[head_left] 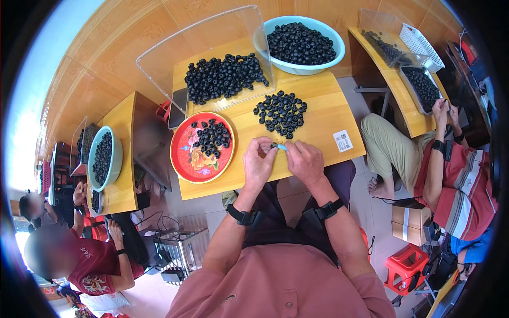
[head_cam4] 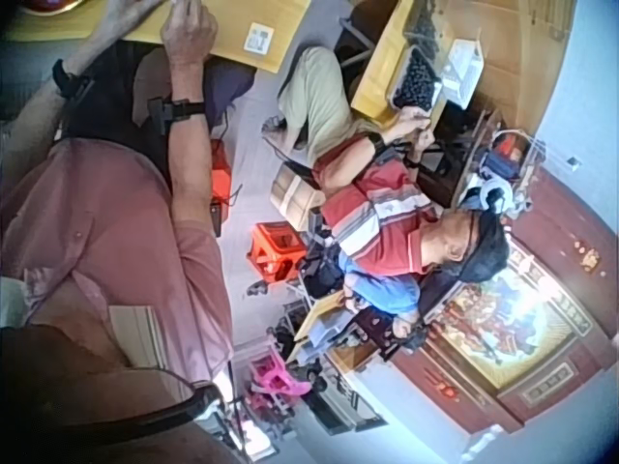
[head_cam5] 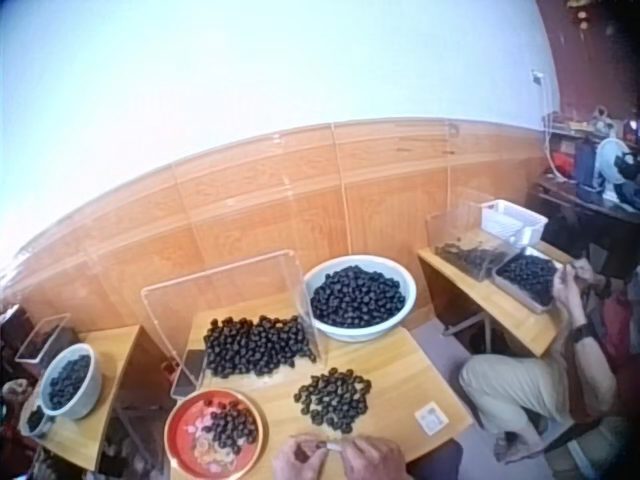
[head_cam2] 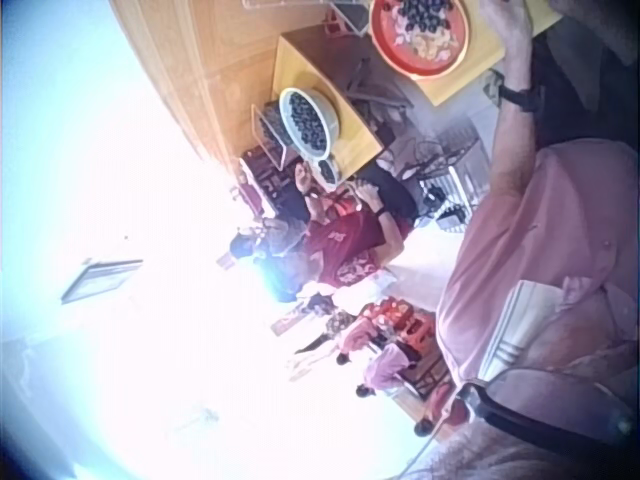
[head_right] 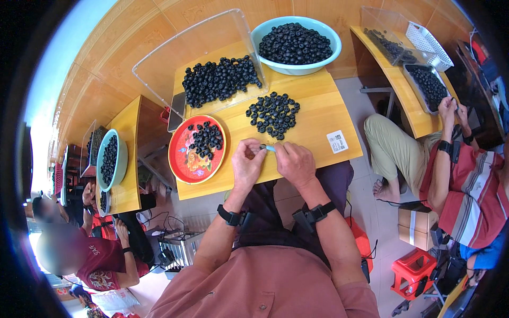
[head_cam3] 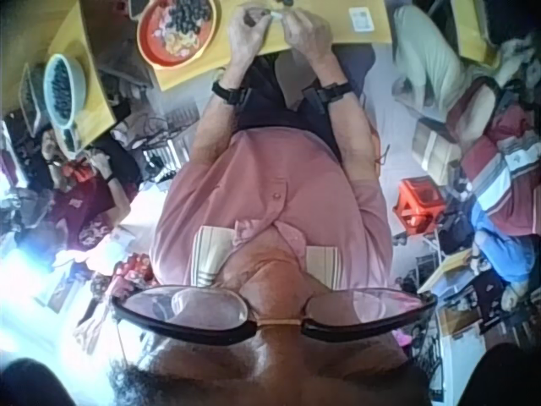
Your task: Sorting and inspecting small black plastic parts at a workbench.
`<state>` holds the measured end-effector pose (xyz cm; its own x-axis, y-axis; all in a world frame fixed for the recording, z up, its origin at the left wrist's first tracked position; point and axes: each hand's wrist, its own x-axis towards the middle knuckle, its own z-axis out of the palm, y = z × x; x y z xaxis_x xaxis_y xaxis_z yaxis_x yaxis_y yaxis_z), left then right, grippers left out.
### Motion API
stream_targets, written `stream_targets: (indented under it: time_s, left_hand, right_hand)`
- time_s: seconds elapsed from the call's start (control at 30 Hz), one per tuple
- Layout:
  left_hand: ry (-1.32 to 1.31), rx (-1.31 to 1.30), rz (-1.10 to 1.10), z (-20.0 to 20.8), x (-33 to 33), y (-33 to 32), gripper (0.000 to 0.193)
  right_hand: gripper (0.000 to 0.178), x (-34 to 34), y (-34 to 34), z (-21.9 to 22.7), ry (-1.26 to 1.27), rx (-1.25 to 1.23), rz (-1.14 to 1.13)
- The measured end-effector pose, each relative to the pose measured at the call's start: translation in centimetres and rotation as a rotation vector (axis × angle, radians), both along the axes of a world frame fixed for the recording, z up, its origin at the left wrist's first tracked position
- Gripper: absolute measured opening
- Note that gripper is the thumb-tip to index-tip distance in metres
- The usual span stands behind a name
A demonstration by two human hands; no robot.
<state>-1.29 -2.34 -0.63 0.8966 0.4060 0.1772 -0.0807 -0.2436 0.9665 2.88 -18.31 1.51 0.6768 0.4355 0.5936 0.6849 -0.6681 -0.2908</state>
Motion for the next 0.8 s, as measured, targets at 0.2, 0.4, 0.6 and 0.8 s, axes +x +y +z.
stream_targets:
  time_s: [0.2,0.4,0.6,0.8]
  left_hand:
    - [-0.061,-0.067,0.013,0.2,-0.4,0.1,0.028]
    - [-0.039,0.192,0.032,2.2,-0.6,0.2,0.025]
    - [-0.127,0.253,0.026,2.5,-1.1,0.4,0.018]
    - [-0.236,0.479,0.224,5.0,-3.2,5.7,0.015]
  right_hand:
    - [0.007,0.2,0.2,-0.1,0.016,-0.006,-0.077]
    - [0.006,0.1,0.4,-0.2,0.020,-0.003,-0.073]
    - [0.010,-0.3,0.0,-0.2,0.022,0.013,-0.075]
    - [0.015,-0.3,-0.2,-0.1,0.032,0.031,-0.096]
